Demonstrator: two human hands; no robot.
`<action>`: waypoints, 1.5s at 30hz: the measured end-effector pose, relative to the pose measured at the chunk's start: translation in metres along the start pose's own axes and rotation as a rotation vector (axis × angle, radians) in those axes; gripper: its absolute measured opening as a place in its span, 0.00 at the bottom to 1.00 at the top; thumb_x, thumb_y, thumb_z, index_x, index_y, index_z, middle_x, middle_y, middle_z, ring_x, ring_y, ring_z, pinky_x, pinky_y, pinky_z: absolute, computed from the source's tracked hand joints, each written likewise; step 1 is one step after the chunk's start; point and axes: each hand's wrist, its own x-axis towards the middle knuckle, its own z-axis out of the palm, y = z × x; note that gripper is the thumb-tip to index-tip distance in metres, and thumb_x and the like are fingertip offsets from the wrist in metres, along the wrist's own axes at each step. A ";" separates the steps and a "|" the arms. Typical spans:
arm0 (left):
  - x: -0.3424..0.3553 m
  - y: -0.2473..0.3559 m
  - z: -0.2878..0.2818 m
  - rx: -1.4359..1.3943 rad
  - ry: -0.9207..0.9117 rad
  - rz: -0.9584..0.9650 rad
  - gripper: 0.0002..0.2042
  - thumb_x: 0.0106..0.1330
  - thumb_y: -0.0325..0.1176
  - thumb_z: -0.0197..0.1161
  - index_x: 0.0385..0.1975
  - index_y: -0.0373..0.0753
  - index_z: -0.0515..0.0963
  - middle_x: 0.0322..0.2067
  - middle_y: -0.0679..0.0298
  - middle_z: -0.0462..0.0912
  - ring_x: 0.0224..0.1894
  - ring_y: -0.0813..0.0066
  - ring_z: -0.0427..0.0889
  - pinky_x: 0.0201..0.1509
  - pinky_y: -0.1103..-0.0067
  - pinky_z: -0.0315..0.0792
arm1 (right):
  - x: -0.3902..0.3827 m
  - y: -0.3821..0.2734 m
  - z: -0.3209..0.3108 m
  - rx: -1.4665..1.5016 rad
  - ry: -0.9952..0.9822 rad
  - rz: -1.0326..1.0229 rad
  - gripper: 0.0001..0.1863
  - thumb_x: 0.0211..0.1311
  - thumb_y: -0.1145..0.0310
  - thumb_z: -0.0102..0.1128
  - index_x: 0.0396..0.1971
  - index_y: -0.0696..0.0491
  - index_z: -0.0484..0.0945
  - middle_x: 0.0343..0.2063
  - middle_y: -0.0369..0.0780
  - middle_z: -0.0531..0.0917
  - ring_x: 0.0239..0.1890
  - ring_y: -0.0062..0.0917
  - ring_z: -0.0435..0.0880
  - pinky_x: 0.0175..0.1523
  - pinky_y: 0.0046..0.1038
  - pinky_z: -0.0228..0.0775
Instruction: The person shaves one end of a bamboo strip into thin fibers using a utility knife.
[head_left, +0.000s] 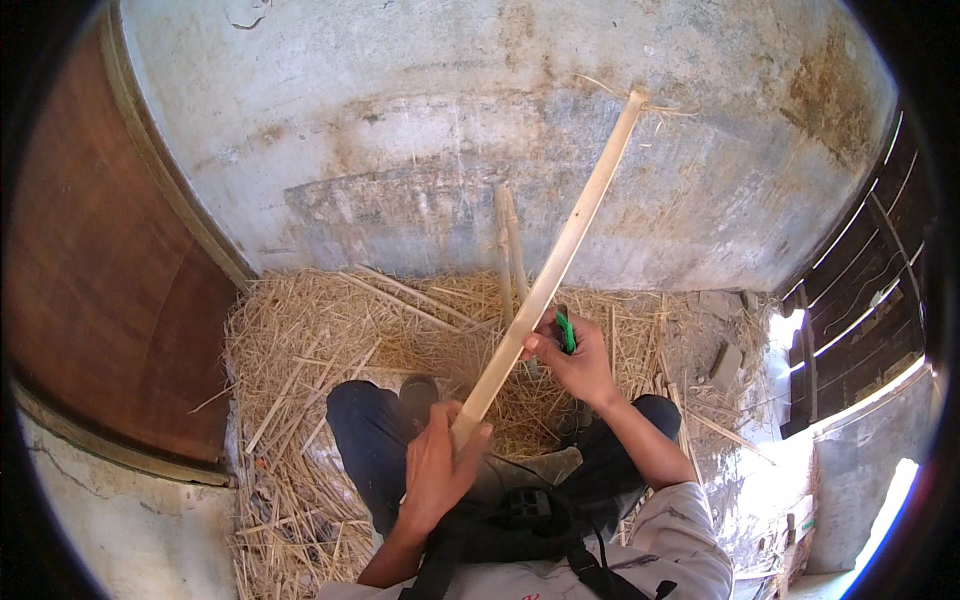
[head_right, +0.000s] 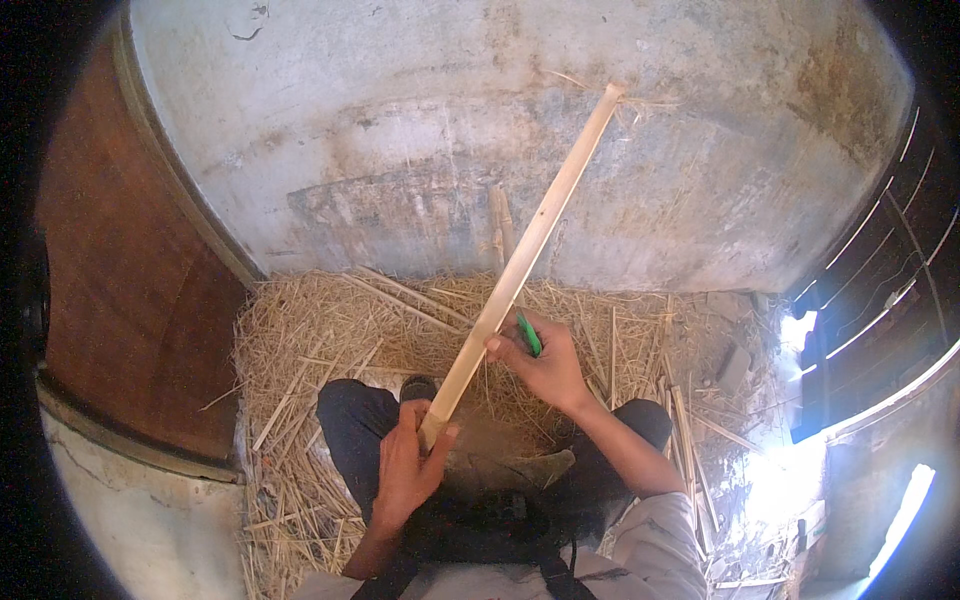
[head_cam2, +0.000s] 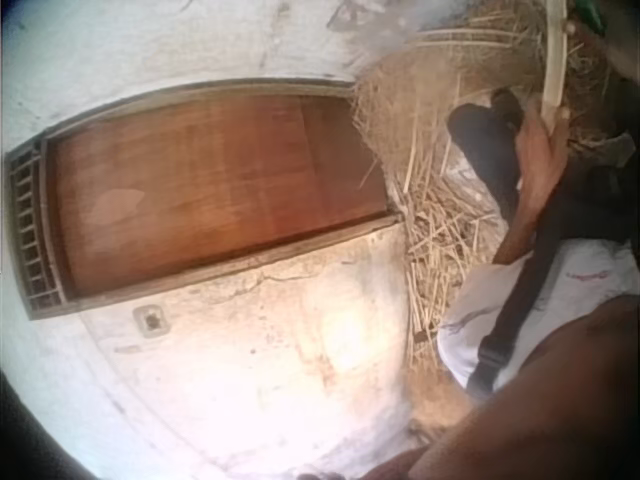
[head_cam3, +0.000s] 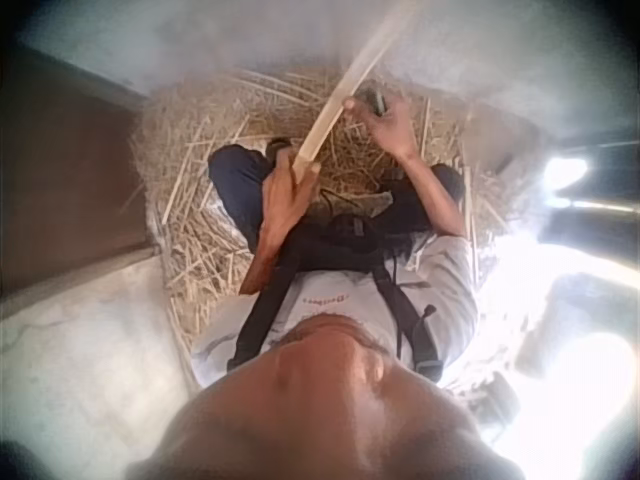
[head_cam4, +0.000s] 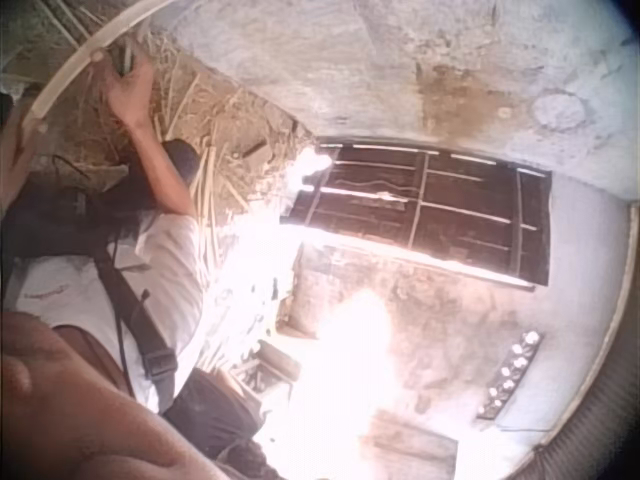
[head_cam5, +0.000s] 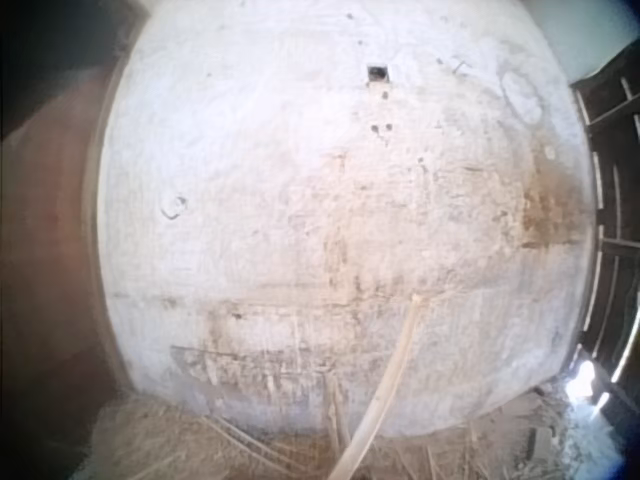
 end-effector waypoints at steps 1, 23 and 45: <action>0.004 0.002 -0.002 -0.001 -0.001 -0.007 0.15 0.80 0.36 0.68 0.55 0.33 0.76 0.33 0.51 0.85 0.29 0.57 0.86 0.35 0.66 0.78 | 0.000 0.001 0.000 0.058 -0.006 0.003 0.13 0.79 0.64 0.71 0.50 0.59 0.88 0.31 0.34 0.89 0.34 0.14 0.83 0.42 0.25 0.76; 0.026 0.010 -0.012 -0.014 0.090 -0.073 0.13 0.81 0.38 0.67 0.52 0.33 0.80 0.32 0.46 0.85 0.29 0.48 0.85 0.34 0.62 0.75 | -0.013 0.042 -0.061 -1.251 -0.291 0.044 0.38 0.74 0.50 0.70 0.75 0.49 0.65 0.38 0.50 0.86 0.48 0.56 0.89 0.51 0.53 0.81; 0.024 0.012 -0.008 -0.287 -0.098 -0.103 0.11 0.88 0.35 0.53 0.53 0.33 0.76 0.22 0.56 0.75 0.24 0.69 0.75 0.31 0.65 0.67 | -0.020 -0.012 0.021 -0.661 -0.066 -0.601 0.20 0.65 0.54 0.80 0.48 0.52 0.87 0.30 0.38 0.85 0.28 0.34 0.90 0.31 0.36 0.80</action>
